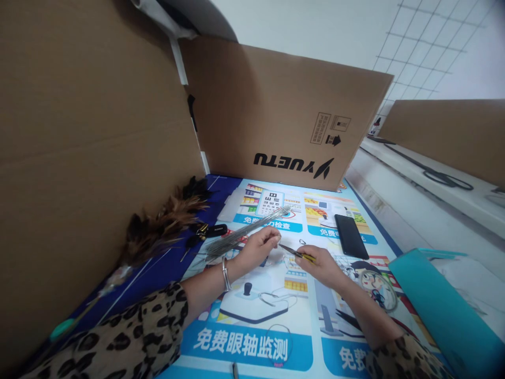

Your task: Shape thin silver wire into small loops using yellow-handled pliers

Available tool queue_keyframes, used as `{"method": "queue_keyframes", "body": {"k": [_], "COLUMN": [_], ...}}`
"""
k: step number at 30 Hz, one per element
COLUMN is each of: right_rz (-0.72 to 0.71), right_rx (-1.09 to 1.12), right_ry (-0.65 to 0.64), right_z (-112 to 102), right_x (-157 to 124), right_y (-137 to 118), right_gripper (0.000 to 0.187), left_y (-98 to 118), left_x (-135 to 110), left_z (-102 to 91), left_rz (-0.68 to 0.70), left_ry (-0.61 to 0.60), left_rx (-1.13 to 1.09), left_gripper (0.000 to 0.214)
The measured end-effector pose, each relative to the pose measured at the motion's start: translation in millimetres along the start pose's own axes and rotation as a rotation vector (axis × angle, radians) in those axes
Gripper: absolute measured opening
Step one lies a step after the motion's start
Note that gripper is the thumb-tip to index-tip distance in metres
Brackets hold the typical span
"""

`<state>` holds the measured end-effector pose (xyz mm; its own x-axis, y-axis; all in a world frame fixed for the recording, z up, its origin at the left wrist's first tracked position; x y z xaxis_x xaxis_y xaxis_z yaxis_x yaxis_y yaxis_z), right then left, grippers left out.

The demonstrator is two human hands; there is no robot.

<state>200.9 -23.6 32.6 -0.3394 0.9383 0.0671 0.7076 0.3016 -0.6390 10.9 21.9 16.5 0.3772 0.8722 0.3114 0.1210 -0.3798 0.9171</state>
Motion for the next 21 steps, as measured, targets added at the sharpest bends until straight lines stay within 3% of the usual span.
{"method": "queue_keyframes", "body": {"k": [21], "right_rz": [-0.013], "right_rx": [-0.011], "right_ry": [-0.005], "right_z": [1.0], "right_x": [-0.3], "right_y": [-0.8], "right_gripper": [0.021], "left_y": [5.1], "left_x": [0.3], "left_z": [-0.8], "left_rz": [0.005], "left_ry": [0.002], "left_rx": [0.001], "left_gripper": [0.014]}}
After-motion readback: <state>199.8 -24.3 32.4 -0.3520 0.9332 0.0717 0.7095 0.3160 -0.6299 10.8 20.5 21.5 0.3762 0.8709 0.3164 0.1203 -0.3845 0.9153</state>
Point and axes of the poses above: each hand's wrist, its own x-axis towards the middle knuckle, its own z-axis out of the palm, y = z × x, the point moved 3 cm from there along x, towards the middle knuckle, and after that the axes turned 1 degree about z, right-handed, at the moved point
